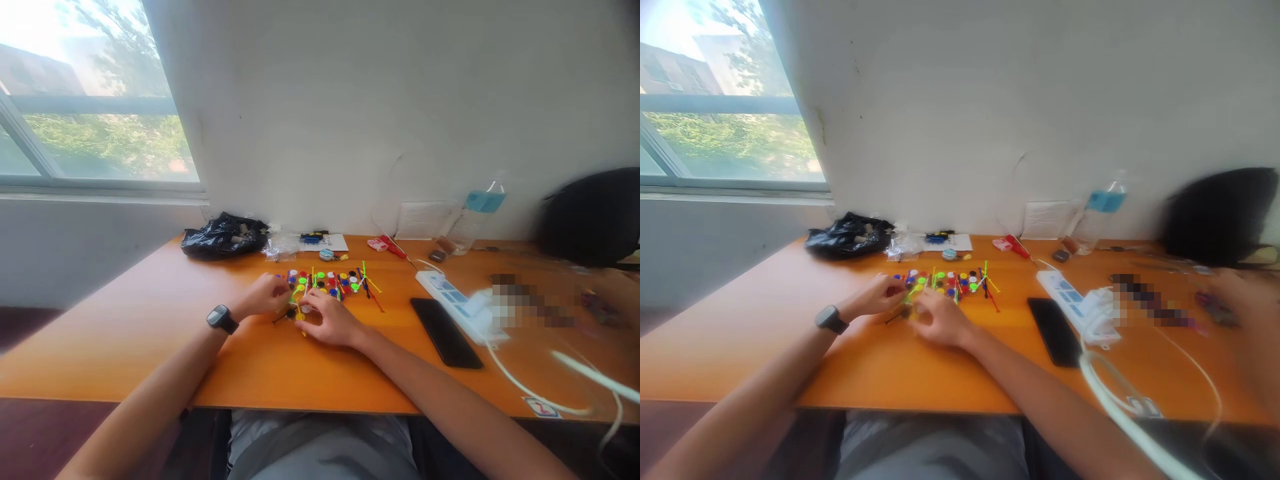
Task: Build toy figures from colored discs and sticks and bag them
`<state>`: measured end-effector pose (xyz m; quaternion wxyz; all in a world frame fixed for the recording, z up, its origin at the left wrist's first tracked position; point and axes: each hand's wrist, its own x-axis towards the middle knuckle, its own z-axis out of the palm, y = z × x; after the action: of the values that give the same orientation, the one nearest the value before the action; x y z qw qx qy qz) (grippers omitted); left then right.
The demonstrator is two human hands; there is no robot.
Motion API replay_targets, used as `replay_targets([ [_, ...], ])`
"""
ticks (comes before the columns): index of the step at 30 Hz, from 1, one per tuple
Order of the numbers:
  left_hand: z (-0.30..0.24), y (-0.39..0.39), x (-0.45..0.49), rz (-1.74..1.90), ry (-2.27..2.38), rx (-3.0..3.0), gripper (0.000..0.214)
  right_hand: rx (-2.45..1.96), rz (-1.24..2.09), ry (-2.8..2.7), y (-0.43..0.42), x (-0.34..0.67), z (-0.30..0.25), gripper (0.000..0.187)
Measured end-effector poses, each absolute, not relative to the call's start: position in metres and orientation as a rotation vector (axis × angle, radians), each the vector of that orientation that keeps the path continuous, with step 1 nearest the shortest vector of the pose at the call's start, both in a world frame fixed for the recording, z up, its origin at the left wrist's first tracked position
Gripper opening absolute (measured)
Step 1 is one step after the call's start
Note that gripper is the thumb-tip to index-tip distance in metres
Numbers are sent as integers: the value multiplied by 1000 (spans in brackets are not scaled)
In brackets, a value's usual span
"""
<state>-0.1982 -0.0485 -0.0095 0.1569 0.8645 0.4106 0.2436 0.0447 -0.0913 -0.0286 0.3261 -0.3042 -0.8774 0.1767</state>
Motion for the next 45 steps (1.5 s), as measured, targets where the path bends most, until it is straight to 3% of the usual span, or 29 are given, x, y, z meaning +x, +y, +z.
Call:
replay_targets([
  [11, -8, -45, -202, 707, 1211, 2418, 46, -691, 585, -2298, -91, 42, -31, 23],
  [19, -9, -28, -225, 1028, 1699, 2361, 29, -663, 622, -2322, -92, 42, -32, 25],
  [26, -25, -20, -226, 814, 1607, 2419, 33, -630, 706, -2359, -97, 36, -28, 34],
  [37, -29, -15, -224, 805, 1512, 2414, 28, -635, 781, -2379, -100, 30, -30, 60],
  [45, -31, -15, -222, 817, 1503, 2382, 25, -583, 784, -2370, -103, 30, -26, 58],
])
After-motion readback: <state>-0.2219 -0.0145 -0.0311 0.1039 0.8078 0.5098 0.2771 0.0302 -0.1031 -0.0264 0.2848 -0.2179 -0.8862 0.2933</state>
